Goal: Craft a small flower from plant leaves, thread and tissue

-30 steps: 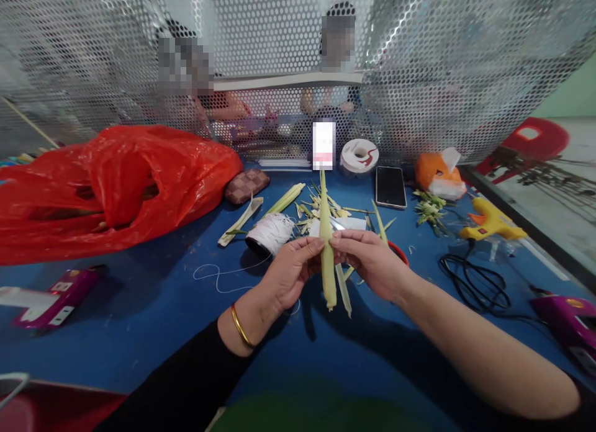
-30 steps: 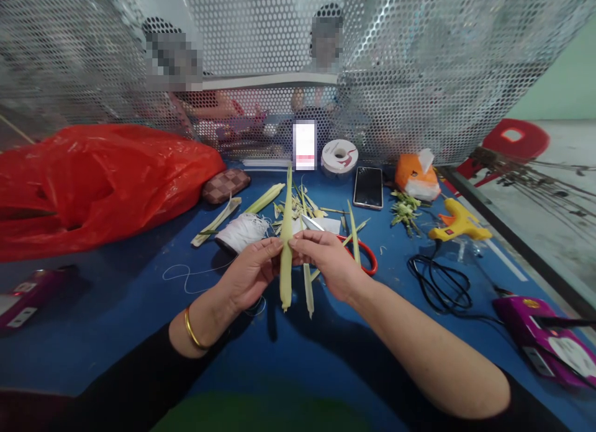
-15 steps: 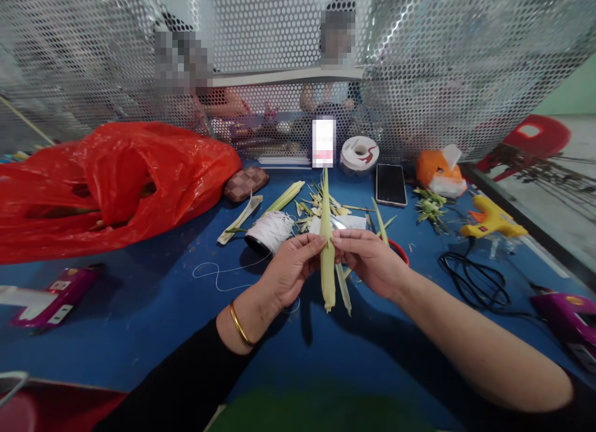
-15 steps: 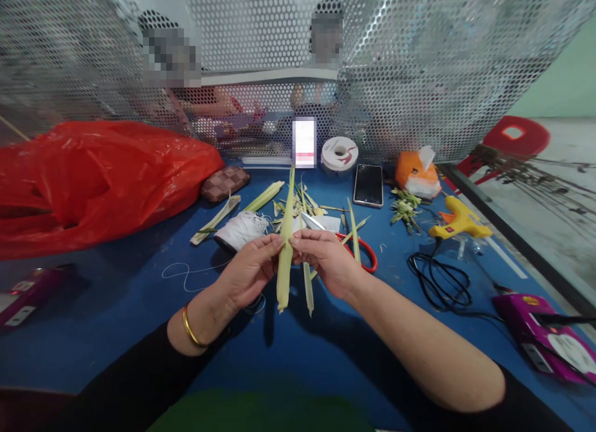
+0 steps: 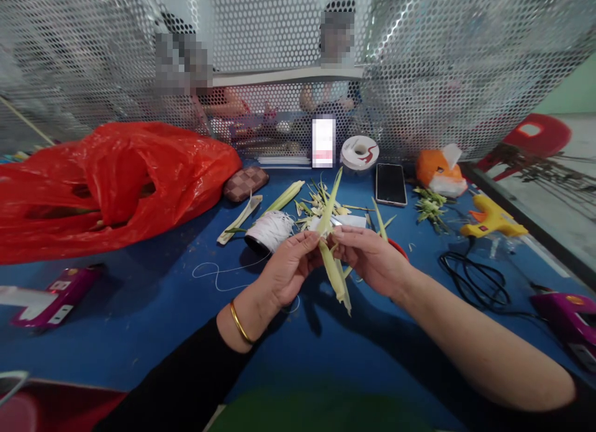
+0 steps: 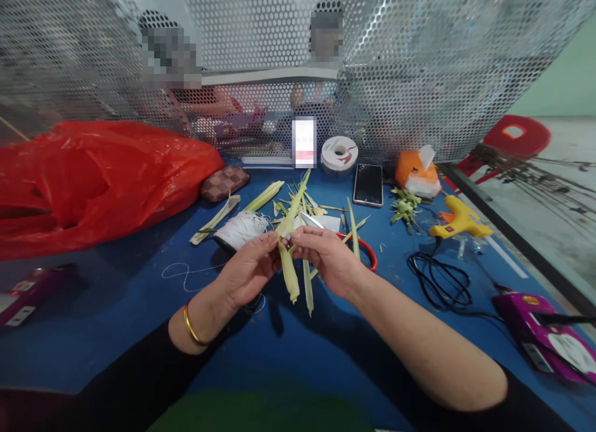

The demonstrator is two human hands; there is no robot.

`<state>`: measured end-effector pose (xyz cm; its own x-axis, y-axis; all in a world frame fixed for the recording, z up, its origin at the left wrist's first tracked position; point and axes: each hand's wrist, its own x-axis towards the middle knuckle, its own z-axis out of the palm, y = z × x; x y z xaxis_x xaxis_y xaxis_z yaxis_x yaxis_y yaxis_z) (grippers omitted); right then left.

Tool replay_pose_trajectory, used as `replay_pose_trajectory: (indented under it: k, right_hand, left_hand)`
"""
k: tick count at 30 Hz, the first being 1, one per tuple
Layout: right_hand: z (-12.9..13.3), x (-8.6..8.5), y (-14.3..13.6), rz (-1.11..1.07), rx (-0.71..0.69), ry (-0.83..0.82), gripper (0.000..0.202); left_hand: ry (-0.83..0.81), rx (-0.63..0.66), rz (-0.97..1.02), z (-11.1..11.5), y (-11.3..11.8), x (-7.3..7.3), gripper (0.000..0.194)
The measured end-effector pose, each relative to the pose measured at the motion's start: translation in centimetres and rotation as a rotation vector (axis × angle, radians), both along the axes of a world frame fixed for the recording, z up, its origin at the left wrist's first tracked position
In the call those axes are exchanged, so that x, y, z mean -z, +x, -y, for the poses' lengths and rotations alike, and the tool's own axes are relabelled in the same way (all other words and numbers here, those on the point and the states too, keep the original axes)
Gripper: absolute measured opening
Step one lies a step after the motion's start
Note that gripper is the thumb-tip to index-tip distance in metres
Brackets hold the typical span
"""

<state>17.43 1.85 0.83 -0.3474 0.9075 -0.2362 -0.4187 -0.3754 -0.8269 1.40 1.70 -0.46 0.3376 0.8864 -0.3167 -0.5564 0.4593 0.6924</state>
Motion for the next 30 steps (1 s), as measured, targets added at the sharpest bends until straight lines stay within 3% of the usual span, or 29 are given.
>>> replay_pose_trajectory:
  k: [15, 25, 30]
  right_hand:
    - [0.02, -0.26, 0.05, -0.081, 0.063, 0.016, 0.019]
    - [0.25, -0.36, -0.3, -0.083, 0.111, 0.048, 0.02]
    - [0.27, -0.17, -0.12, 0.068, -0.016, 0.13, 0.021]
  left_hand:
    - [0.046, 0.067, 0.082, -0.22, -0.07, -0.44, 0.023]
    - [0.021, 0.046, 0.116, -0.36, -0.02, -0.15, 0.022]
    - [-0.043, -0.039, 0.04, -0.48, 0.11, -0.29, 0.009]
